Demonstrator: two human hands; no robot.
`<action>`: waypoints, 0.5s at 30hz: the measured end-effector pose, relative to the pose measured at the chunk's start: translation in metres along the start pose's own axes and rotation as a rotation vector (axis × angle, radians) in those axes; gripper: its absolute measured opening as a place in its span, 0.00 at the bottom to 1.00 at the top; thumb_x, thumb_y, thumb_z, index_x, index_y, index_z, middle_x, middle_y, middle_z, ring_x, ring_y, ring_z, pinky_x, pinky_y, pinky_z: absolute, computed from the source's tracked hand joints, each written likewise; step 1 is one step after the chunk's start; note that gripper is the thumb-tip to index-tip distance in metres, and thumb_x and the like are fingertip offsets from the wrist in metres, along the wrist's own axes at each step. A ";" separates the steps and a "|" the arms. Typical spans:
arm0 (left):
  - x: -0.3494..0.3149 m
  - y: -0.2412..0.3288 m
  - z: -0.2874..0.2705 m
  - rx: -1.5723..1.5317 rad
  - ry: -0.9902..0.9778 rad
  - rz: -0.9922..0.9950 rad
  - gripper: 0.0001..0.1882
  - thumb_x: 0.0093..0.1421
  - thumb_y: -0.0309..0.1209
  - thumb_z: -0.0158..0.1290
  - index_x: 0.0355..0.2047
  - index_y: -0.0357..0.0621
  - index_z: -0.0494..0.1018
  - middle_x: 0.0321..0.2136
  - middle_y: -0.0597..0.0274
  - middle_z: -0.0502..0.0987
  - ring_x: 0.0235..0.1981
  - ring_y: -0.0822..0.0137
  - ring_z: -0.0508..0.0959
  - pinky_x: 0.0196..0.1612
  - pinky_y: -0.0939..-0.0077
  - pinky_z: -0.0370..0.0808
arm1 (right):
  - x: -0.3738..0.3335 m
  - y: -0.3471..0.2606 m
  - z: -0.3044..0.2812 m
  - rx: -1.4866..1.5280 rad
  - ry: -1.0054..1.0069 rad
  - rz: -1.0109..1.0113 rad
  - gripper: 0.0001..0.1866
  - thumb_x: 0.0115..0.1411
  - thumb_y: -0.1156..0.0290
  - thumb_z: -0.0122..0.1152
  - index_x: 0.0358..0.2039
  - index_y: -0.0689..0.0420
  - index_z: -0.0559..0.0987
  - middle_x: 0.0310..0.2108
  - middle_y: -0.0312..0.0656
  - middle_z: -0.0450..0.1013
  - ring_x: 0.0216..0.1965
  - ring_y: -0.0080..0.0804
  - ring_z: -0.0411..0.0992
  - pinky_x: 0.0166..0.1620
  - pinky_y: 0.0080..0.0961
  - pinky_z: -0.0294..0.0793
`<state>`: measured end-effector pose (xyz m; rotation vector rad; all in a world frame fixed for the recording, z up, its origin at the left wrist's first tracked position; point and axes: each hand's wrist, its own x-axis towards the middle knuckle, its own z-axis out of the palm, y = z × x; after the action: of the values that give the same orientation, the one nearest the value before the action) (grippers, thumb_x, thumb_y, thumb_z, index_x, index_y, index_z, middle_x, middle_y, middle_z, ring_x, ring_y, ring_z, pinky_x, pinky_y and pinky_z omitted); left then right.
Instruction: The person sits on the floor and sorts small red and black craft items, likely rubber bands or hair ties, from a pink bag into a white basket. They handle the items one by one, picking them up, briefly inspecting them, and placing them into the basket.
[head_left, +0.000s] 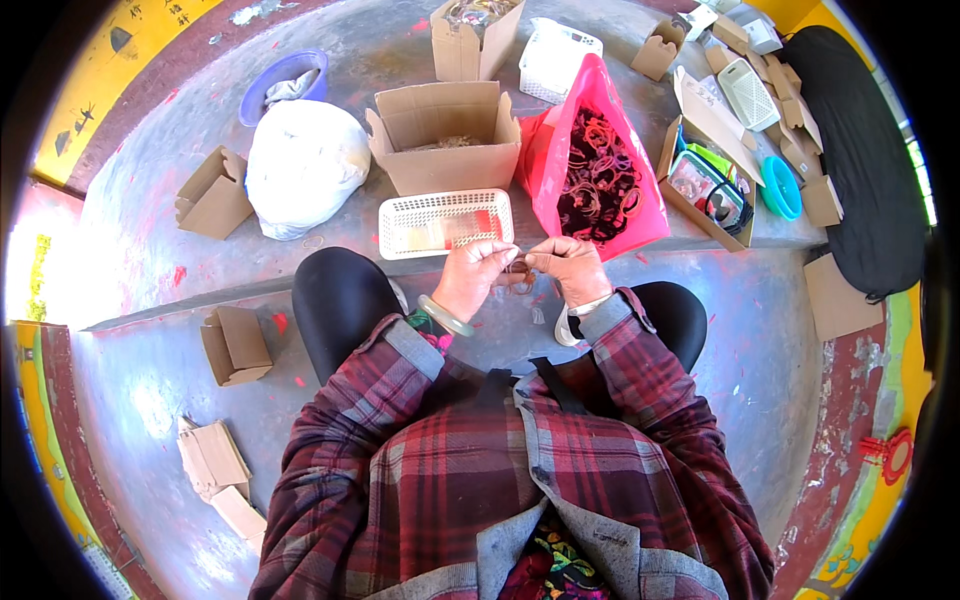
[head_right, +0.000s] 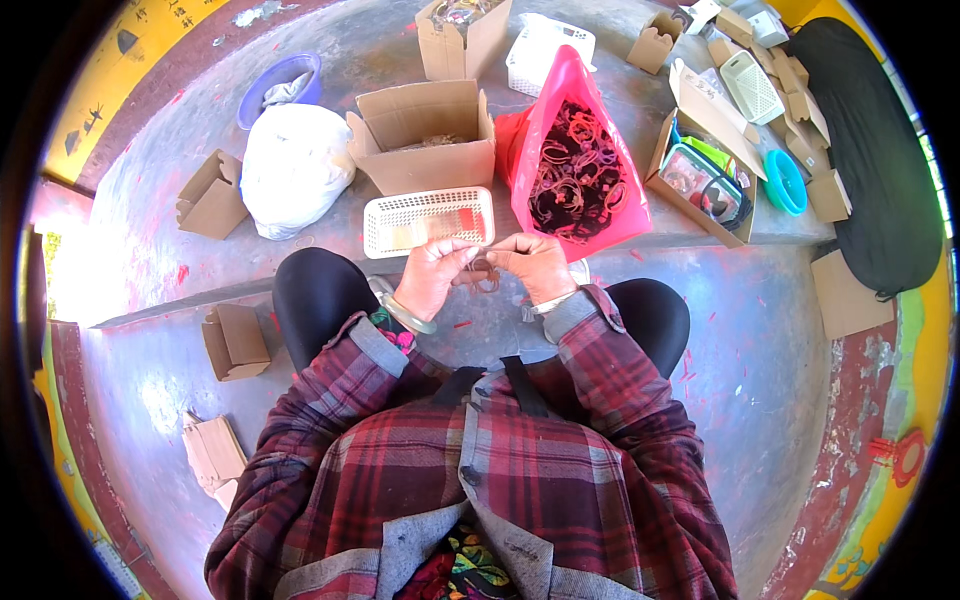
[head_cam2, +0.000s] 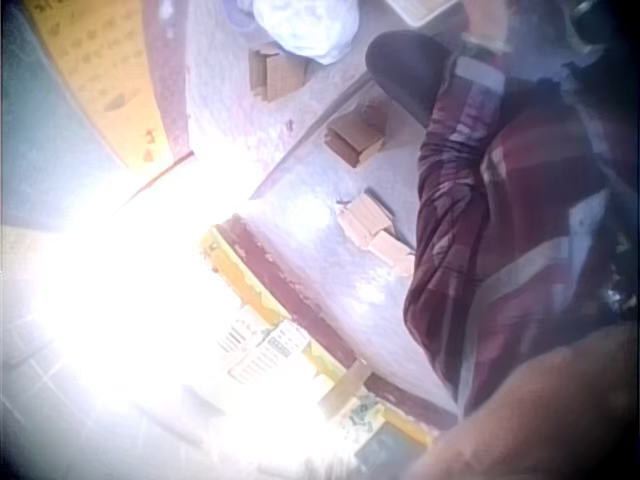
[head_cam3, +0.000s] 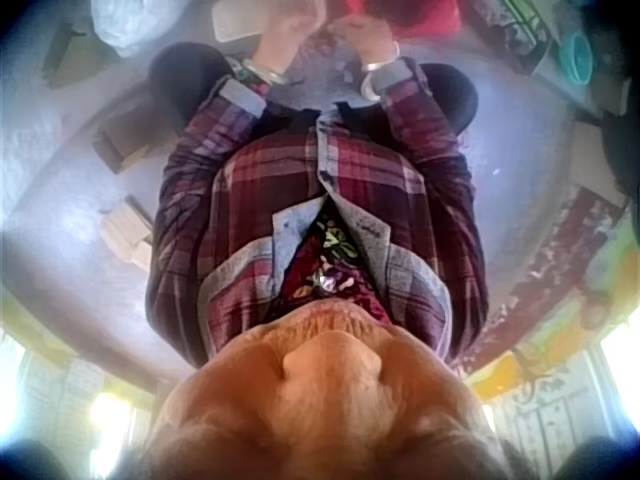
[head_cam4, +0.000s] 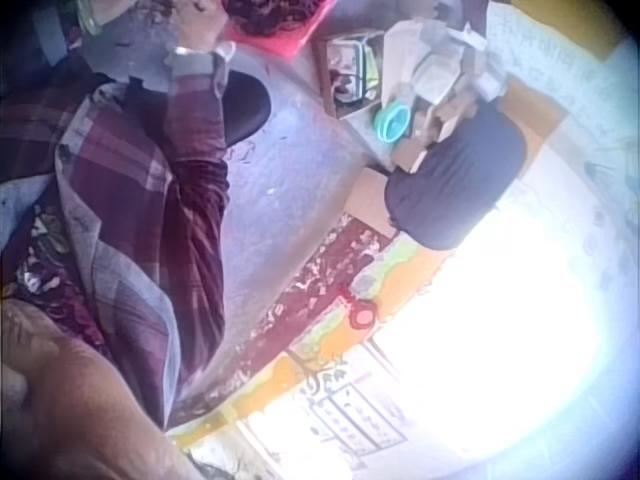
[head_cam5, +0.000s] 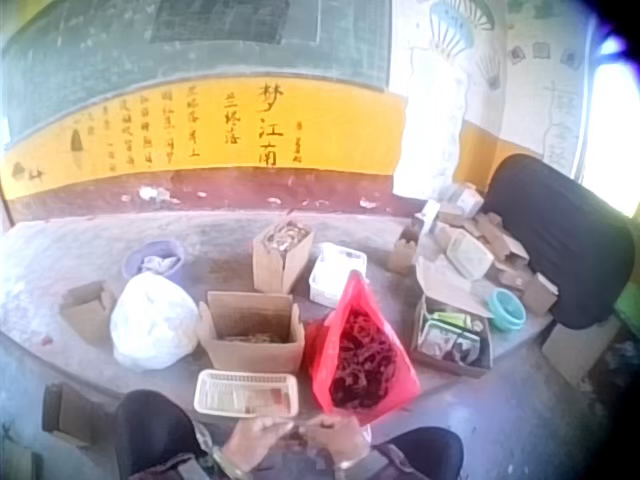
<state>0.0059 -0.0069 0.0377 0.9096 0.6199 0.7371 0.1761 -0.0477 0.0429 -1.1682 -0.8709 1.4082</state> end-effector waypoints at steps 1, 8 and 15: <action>0.001 0.000 -0.001 -0.010 -0.010 0.006 0.12 0.61 0.27 0.43 0.40 0.31 0.69 0.34 0.54 0.75 0.32 0.63 0.78 0.36 0.74 0.77 | -0.001 -0.003 0.000 0.011 -0.011 0.003 0.04 0.49 0.76 0.62 0.27 0.63 0.78 0.24 0.38 0.75 0.24 0.19 0.70 0.30 0.14 0.67; 0.006 -0.006 -0.014 0.003 -0.030 -0.050 0.11 0.61 0.27 0.44 0.39 0.30 0.69 0.35 0.53 0.75 0.35 0.63 0.78 0.36 0.76 0.75 | 0.001 0.002 -0.010 -0.034 -0.032 -0.010 0.07 0.51 0.74 0.61 0.29 0.64 0.78 0.26 0.38 0.75 0.26 0.18 0.69 0.32 0.15 0.67; 0.007 -0.006 -0.011 0.041 -0.056 -0.100 0.10 0.59 0.26 0.47 0.36 0.29 0.70 0.28 0.52 0.76 0.28 0.62 0.78 0.31 0.76 0.75 | -0.004 -0.001 0.001 -0.545 0.024 -0.212 0.05 0.52 0.74 0.60 0.28 0.61 0.78 0.23 0.34 0.72 0.26 0.18 0.67 0.31 0.18 0.66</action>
<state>0.0037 0.0008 0.0266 0.9274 0.6286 0.6088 0.1755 -0.0516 0.0452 -1.4385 -1.3713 1.0066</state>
